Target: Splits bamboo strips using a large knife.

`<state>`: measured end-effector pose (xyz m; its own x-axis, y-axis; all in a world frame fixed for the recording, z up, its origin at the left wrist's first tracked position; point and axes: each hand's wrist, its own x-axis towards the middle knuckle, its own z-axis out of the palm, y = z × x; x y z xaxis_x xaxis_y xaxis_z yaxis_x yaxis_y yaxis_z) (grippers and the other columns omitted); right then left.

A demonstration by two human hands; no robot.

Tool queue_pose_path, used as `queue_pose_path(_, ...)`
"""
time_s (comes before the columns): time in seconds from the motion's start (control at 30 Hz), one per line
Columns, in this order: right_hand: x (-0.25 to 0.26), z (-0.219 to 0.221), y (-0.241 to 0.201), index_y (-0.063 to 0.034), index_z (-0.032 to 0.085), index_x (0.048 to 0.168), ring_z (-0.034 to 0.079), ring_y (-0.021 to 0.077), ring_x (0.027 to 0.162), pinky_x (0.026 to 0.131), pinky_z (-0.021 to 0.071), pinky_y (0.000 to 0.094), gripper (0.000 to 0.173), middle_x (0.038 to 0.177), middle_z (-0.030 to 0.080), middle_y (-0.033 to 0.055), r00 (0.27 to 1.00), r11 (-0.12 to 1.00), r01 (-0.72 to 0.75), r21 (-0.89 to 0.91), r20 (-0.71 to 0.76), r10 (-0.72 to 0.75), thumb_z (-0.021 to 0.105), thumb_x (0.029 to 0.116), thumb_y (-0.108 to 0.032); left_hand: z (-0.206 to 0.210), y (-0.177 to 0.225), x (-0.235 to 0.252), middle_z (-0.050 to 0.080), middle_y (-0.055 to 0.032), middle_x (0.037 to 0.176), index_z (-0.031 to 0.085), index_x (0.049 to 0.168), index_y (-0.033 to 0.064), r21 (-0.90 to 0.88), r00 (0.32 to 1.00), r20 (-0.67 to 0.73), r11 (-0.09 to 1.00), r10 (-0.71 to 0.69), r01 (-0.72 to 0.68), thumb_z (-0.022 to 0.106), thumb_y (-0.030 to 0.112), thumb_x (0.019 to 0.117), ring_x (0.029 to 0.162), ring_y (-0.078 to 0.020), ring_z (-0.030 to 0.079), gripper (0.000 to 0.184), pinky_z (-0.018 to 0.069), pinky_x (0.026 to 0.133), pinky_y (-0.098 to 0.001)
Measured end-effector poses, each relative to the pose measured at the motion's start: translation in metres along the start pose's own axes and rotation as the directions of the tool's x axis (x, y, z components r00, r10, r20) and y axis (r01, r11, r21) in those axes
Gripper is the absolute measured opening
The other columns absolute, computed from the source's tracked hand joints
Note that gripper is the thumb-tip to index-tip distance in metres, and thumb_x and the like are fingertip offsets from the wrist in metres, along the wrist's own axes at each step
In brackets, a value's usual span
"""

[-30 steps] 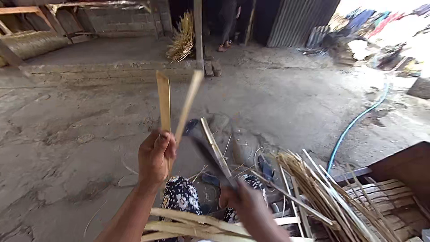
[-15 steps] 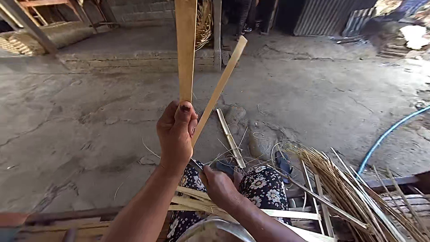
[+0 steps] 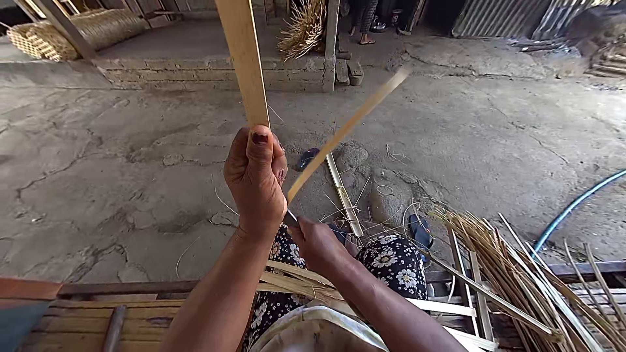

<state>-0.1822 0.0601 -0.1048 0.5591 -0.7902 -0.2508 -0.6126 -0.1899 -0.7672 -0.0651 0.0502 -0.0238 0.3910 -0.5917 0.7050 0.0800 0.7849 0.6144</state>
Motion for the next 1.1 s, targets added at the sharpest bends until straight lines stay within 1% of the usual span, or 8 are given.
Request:
queue_pose_path(0.1,0.001,0.012,0.004,-0.0008,0.061,0.119,0.069,0.0265,0.073,0.069,0.0577,0.045,0.035,0.079,0.066,0.0118,0.967,0.992,0.112,-0.063,-0.224,-0.123,0.044,0.1098,-0.029,0.006,0.004,0.004,0.045,0.0107,0.063,0.055,0.084,0.0213,0.006,0.999,-0.037,1.0,0.004,-0.003,0.043,0.034,0.1104,0.048,0.0,0.04,0.032,0.0376,0.046,-0.0145)
queue_pose_path(0.2,0.022,0.039,0.036,-0.0002,0.056,0.132,0.071,0.037,0.097,0.087,0.0559,0.0557,0.037,0.102,0.07,0.0219,0.997,0.991,-0.059,-0.121,0.041,0.064,0.042,0.1107,-0.027,0.016,0.013,-0.002,0.043,0.0098,0.061,0.053,0.085,0.0208,-0.044,0.999,0.035,0.999,-0.023,0.024,0.044,0.037,0.1101,0.047,-0.0007,0.039,0.031,0.0372,0.045,-0.0149)
queue_pose_path(0.33,0.016,0.015,0.029,-0.0036,0.054,0.131,0.062,0.0176,0.057,0.056,0.0552,0.0346,0.038,0.079,0.063,0.0084,0.976,0.951,-0.21,0.227,0.104,0.191,0.047,0.1105,-0.034,0.002,0.004,0.003,0.044,0.0087,0.06,0.054,0.081,0.02,-0.064,0.999,0.021,0.997,-0.037,0.039,0.043,0.037,0.1101,0.046,-0.0017,0.039,0.035,0.0366,0.044,-0.0155)
queue_pose_path(0.5,0.011,-0.021,0.018,-0.0021,0.059,0.12,0.057,0.0097,0.046,0.047,0.0542,0.0266,0.025,0.086,0.069,0.0065,0.981,0.887,-0.003,0.462,-0.172,0.093,0.053,0.1085,-0.024,0.003,0.014,-0.005,0.052,0.0098,0.063,0.062,0.084,0.0208,-0.149,0.949,0.299,0.977,-0.103,0.153,0.058,0.043,0.1024,0.051,-0.0013,0.048,0.029,0.044,0.05,-0.0171)
queue_pose_path(0.6,0.002,-0.02,0.027,-0.0006,0.062,0.106,0.055,0.0092,0.043,0.043,0.0526,0.0243,0.016,0.077,0.068,0.0042,0.944,0.751,0.175,0.637,-0.325,0.055,0.054,0.1055,-0.014,-0.014,-0.001,-0.013,0.061,0.0084,0.074,0.066,0.103,0.014,0.248,0.824,0.517,0.962,-0.232,0.115,0.08,0.033,0.0874,0.062,-0.0008,0.058,0.028,0.0536,0.056,-0.0187)
queue_pose_path(0.67,-0.009,-0.021,0.027,0.0013,0.06,0.112,0.056,0.0097,0.045,0.043,0.0518,0.0235,0.015,0.089,0.073,0.0095,0.928,0.592,0.246,0.767,-0.362,0.084,0.052,0.1061,-0.009,-0.03,-0.033,-0.026,0.058,0.0066,0.069,0.068,0.099,0.0127,0.442,0.855,0.394,0.885,-0.336,0.144,0.077,0.03,0.0907,0.054,-0.0026,0.052,0.022,0.0479,0.051,-0.0214)
queue_pose_path(0.8,-0.012,-0.009,0.033,0.0036,0.055,0.116,0.055,0.0104,0.042,0.04,0.0472,0.0221,0.016,0.093,0.075,0.017,0.909,0.328,0.249,0.911,-0.337,0.244,0.048,0.1083,-0.009,-0.043,-0.061,-0.05,0.048,0.0138,0.058,0.065,0.078,0.0247,0.056,0.936,0.005,0.935,-0.351,0.35,0.059,0.038,0.1026,0.047,0.0027,0.039,0.029,0.0353,0.046,-0.0154)
queue_pose_path(1.1,-0.014,-0.026,0.08,0.0024,0.052,0.117,0.053,0.0108,0.04,0.037,0.0473,0.0232,0.017,0.081,0.071,0.0151,0.798,0.252,0.331,0.909,-0.412,0.44,0.045,0.1099,-0.012,-0.096,-0.043,-0.009,0.035,0.01,0.046,0.047,0.064,0.0218,-0.292,0.849,-0.325,0.898,-0.416,0.328,0.016,0.051,0.1105,0.036,-0.0032,0.033,0.063,0.0326,0.038,-0.0186)
